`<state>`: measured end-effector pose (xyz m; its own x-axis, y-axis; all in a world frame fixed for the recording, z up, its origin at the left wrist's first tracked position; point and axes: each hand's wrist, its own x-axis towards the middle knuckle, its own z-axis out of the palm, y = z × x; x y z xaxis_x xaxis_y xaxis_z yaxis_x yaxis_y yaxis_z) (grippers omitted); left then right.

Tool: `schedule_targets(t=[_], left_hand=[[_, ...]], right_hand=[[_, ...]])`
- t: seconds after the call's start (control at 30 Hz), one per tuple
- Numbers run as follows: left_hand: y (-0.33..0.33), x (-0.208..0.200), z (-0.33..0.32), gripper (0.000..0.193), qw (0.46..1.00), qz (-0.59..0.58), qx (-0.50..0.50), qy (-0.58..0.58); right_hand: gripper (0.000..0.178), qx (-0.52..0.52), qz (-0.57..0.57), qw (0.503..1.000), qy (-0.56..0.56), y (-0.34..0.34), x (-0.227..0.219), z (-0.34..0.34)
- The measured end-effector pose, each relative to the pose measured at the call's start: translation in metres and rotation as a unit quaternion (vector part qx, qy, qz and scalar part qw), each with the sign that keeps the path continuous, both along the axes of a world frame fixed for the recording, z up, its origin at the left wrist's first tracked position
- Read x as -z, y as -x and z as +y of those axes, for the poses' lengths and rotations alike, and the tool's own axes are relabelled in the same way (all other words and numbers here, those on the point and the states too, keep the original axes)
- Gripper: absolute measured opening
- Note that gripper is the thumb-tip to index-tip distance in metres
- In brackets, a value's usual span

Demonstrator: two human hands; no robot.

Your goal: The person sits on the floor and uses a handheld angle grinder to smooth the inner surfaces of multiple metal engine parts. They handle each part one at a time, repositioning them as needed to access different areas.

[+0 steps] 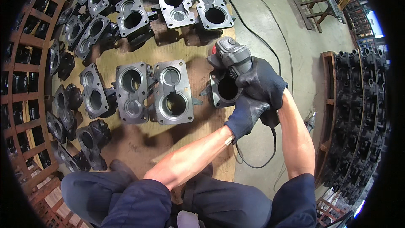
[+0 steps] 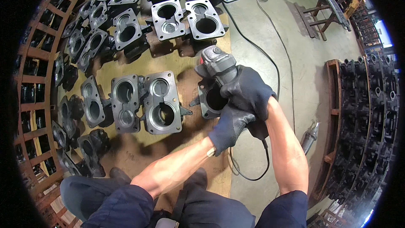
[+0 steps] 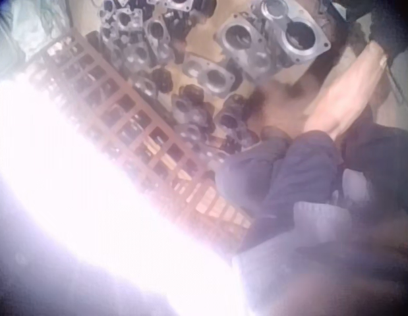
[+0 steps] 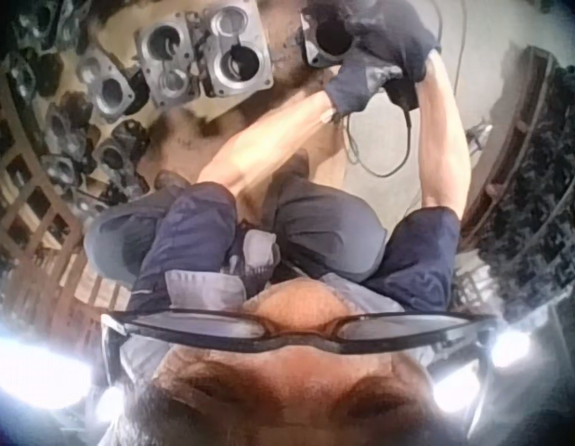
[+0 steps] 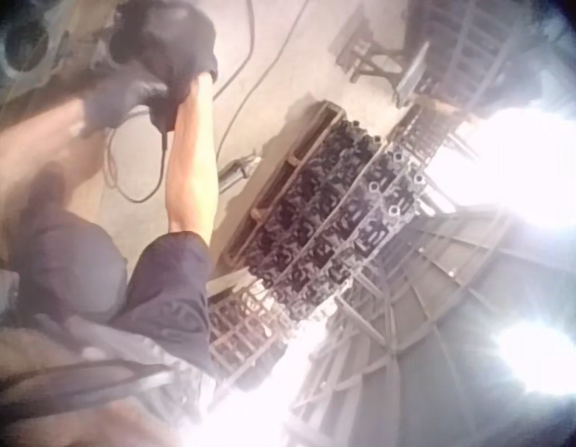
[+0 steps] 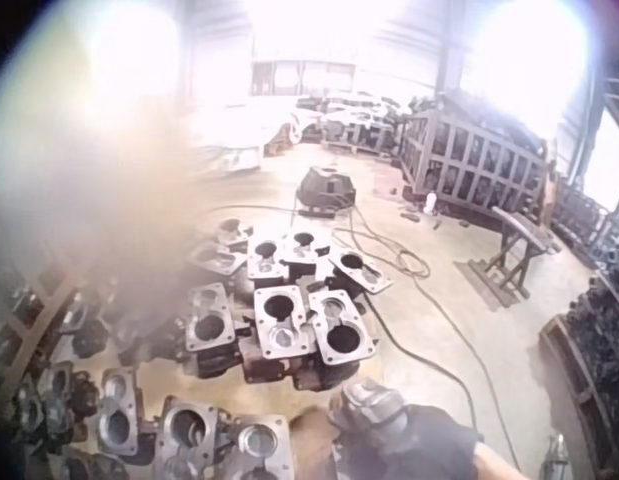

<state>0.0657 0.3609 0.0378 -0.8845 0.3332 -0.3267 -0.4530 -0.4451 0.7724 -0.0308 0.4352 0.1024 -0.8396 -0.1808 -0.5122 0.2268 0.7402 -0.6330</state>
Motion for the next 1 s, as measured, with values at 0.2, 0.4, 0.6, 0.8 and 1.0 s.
schedule_targets(t=[0.2, 0.4, 0.6, 0.8, 1.0], left_hand=[[-0.038, -0.015, -0.004, 0.044, 1.0, -0.019, 0.004, -0.015], [-0.043, -0.005, -0.005, 0.05, 0.999, -0.037, 0.013, -0.038], [0.004, -0.007, -0.015, 0.038, 0.999, -0.007, 0.035, 0.021], [-0.039, -0.015, -0.005, 0.043, 0.998, -0.034, -0.039, -0.027], [-0.014, -0.009, -0.011, 0.033, 1.0, -0.003, -0.019, -0.019]], right_hand=[[0.053, 0.011, -0.02, 0.999, -0.023, -0.038, -0.008, -0.001], [0.054, 0.027, -0.024, 0.999, -0.008, -0.04, -0.003, -0.005], [0.046, 0.047, -0.032, 0.998, 0.032, -0.001, -0.003, -0.008], [0.053, 0.019, 0.011, 1.0, -0.005, -0.033, 0.001, -0.008], [0.05, 0.029, -0.02, 0.999, -0.008, -0.009, -0.003, -0.012]])
